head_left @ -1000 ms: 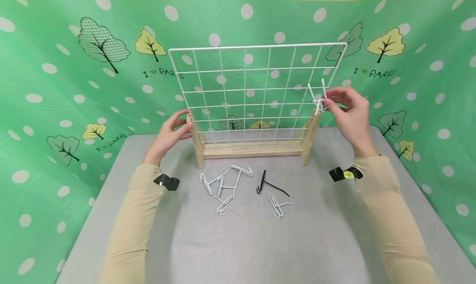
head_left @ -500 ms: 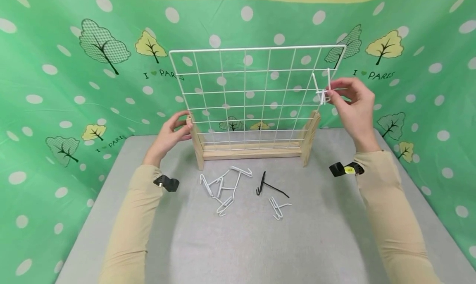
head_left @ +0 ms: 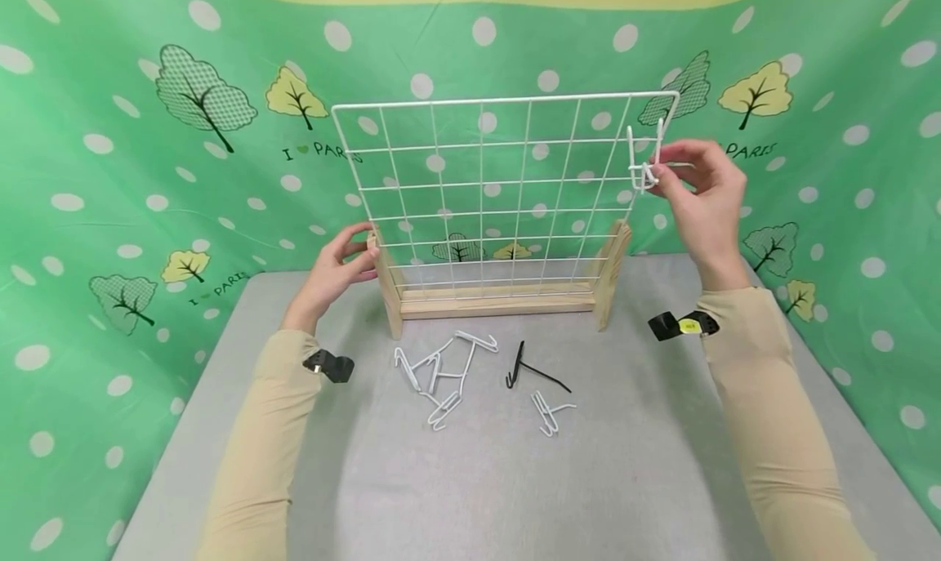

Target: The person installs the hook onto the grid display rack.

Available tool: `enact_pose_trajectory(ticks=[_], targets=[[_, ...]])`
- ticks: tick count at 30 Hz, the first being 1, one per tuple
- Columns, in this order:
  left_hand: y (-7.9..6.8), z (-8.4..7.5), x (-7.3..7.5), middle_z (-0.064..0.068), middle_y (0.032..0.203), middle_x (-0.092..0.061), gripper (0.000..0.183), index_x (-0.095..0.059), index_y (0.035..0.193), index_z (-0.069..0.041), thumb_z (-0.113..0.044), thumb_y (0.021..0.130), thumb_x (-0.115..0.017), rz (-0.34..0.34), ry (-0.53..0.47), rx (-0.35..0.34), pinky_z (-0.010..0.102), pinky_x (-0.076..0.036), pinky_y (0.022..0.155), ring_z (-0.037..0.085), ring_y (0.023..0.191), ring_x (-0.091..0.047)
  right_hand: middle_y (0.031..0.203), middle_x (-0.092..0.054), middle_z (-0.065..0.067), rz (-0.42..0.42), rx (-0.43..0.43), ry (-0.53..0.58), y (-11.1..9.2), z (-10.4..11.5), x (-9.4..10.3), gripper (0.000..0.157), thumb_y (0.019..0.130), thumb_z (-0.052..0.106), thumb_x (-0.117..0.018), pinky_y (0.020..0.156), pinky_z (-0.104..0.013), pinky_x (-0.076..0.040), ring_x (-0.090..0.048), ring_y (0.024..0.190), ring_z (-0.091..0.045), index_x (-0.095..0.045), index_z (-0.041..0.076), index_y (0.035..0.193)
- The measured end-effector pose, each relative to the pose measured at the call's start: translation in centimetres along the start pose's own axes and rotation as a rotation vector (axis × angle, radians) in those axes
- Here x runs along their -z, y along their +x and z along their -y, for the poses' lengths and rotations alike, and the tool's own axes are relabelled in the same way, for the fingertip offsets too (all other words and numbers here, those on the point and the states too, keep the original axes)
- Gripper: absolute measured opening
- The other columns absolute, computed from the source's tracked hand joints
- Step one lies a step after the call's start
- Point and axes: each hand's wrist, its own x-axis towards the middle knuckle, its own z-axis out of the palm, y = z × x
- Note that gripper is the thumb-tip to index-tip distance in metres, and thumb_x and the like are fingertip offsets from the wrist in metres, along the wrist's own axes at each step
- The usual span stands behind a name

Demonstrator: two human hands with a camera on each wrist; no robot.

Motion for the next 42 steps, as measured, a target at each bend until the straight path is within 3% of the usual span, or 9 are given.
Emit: enact_pose_trajectory(ticks=[11, 28, 42], targets=[[-0.2, 0.3, -0.1, 0.034, 0.137, -0.042, 0.052, -0.033, 0.146, -0.001, -0.012, 0.100, -0.054, -0.001, 0.004, 0.009, 0.052, -0.049, 0.092, 0.048, 0.115, -0.051, 0.094, -0.065, -0.021, -0.048, -0.086, 0.153, 0.3, -0.9, -0.2, 0.017, 0.086, -0.013, -0.063, 0.073, -0.029, -0.059, -0.067, 0.079, -0.024, -0.064, -0.009, 0.103], [-0.1, 0.5, -0.2, 0.033, 0.135, -0.043, 0.051, -0.034, 0.146, -0.001, -0.011, 0.100, -0.054, -0.018, -0.004, 0.008, 0.052, -0.049, 0.093, 0.045, 0.113, -0.053, 0.098, -0.063, -0.017, -0.084, -0.175, 0.194, -0.4, -1.7, -0.7, 0.022, 0.086, -0.015, -0.062, 0.075, -0.035, -0.057, -0.065, 0.083, -0.026, -0.064, -0.005, 0.105], [0.1, 0.2, -0.2, 0.033, 0.137, -0.042, 0.051, -0.033, 0.146, -0.001, -0.011, 0.100, -0.054, -0.018, 0.005, 0.011, 0.054, -0.048, 0.093, 0.046, 0.115, -0.052, 0.099, -0.060, -0.016, -0.114, -0.180, 0.206, -1.2, -2.7, -0.7, 0.023, 0.087, -0.015, -0.062, 0.077, -0.035, -0.056, -0.065, 0.080, -0.023, -0.064, -0.004, 0.107]])
